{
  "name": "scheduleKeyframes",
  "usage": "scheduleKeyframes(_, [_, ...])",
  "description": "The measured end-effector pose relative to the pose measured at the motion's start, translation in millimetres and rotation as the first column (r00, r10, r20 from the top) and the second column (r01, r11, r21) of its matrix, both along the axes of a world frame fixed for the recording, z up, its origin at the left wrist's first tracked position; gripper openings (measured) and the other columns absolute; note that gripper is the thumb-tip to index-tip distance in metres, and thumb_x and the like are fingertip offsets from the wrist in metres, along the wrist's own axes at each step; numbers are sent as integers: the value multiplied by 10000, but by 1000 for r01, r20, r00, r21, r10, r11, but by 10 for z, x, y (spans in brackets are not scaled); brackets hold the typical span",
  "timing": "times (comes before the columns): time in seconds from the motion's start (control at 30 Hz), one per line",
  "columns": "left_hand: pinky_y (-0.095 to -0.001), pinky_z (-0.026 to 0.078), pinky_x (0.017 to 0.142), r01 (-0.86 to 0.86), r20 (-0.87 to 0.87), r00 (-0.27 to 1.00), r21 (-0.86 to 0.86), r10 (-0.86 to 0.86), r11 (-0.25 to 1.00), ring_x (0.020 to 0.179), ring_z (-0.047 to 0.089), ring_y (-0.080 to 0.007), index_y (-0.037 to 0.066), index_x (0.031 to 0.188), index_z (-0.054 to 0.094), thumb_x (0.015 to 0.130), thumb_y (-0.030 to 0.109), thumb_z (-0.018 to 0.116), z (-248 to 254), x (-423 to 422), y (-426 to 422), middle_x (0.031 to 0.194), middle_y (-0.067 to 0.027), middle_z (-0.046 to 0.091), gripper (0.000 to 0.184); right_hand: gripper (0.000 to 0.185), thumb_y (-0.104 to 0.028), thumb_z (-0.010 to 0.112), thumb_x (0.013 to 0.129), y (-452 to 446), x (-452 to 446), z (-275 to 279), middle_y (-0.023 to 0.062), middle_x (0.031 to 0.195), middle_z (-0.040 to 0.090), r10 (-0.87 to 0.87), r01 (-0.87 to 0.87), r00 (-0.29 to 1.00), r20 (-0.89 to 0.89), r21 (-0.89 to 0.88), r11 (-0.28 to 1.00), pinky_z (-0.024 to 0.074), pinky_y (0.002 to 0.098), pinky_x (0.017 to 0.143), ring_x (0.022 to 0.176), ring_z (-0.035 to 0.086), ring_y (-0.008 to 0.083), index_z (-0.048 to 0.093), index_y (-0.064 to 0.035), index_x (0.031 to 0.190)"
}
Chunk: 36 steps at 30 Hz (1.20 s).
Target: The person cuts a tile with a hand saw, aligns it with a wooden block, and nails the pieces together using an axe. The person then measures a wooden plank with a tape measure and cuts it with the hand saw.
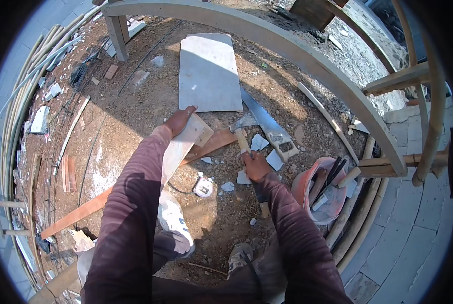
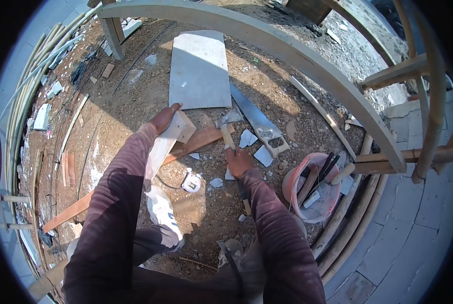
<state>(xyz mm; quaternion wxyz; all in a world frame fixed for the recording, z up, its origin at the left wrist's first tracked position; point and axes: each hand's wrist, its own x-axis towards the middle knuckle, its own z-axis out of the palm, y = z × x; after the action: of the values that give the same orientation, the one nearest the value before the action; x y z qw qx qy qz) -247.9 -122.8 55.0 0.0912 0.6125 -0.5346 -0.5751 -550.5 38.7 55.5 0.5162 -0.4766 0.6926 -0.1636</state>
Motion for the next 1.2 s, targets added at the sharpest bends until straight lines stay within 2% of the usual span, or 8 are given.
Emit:
scheduleKeyframes(0.13, [-440,506,921,305,256,932,-164,-258,938,971,700,-386,-24,1177,669,1008,569,445,214,-132,10,1016,-248,721,656,498,-434,539,982,-71,93,417,199,698,686,-77,66,982,175,68,995,540,469,662,680,714,353,634,53,1032])
scheduleKeyframes(0.6, [-477,468,1028,313,511,859,-468,-36,826,1217,600,-425,19,1272,674,997,618,471,138,-634,474,1299,-296,620,689,565,-431,659,884,16,-405,620,243,821,709,-76,87,991,113,-96,992,558,461,767,795,725,373,625,113,1034])
scheduleKeyframes(0.63, [-475,471,1020,314,496,865,-422,-74,850,1199,607,-428,16,1265,674,995,609,487,234,-577,432,1279,-298,629,678,570,-430,662,881,-1,-446,730,255,836,711,-101,113,983,156,-73,991,556,464,785,825,725,383,624,116,1041])
scheduleKeyframes(0.67, [-472,474,1013,312,478,872,-375,-106,873,1181,614,-432,13,1258,674,993,601,502,338,-496,391,1259,-299,639,667,447,-369,677,902,-29,-452,514,101,670,656,-107,115,993,43,-299,947,509,370,505,512,648,215,619,61,1010])
scheduleKeyframes(0.77, [-456,488,994,506,629,717,-173,-301,845,1140,633,-433,9,1226,680,987,565,544,828,-280,294,1215,-287,665,621,466,-409,693,905,42,-432,892,122,702,673,-58,81,996,68,-413,907,525,394,560,571,672,240,634,38,1026])
scheduleKeyframes(0.9, [-441,505,972,649,730,582,-149,-359,746,1117,654,-419,26,1212,684,977,505,591,1619,-188,276,1222,-250,678,542,499,-449,678,924,682,189,318,200,840,711,-259,309,934,246,-188,932,542,439,709,757,706,341,639,31,1055])
scheduleKeyframes(1.03, [-402,546,901,736,706,570,-213,-420,642,1043,701,-371,-18,1206,672,981,398,641,1927,-242,434,1182,-243,698,474,558,-442,635,938,1268,633,372,311,987,703,-421,414,907,29,132,901,537,477,901,1008,689,449,648,94,1093])
scheduleKeyframes(1.2, [-436,539,889,743,600,577,-102,-555,662,1024,696,-414,-60,1167,676,946,377,689,1503,-326,746,1099,-268,715,490,425,-349,604,949,1114,115,420,213,1092,729,525,-504,838,-150,158,849,542,480,909,1029,710,383,723,33,1090])
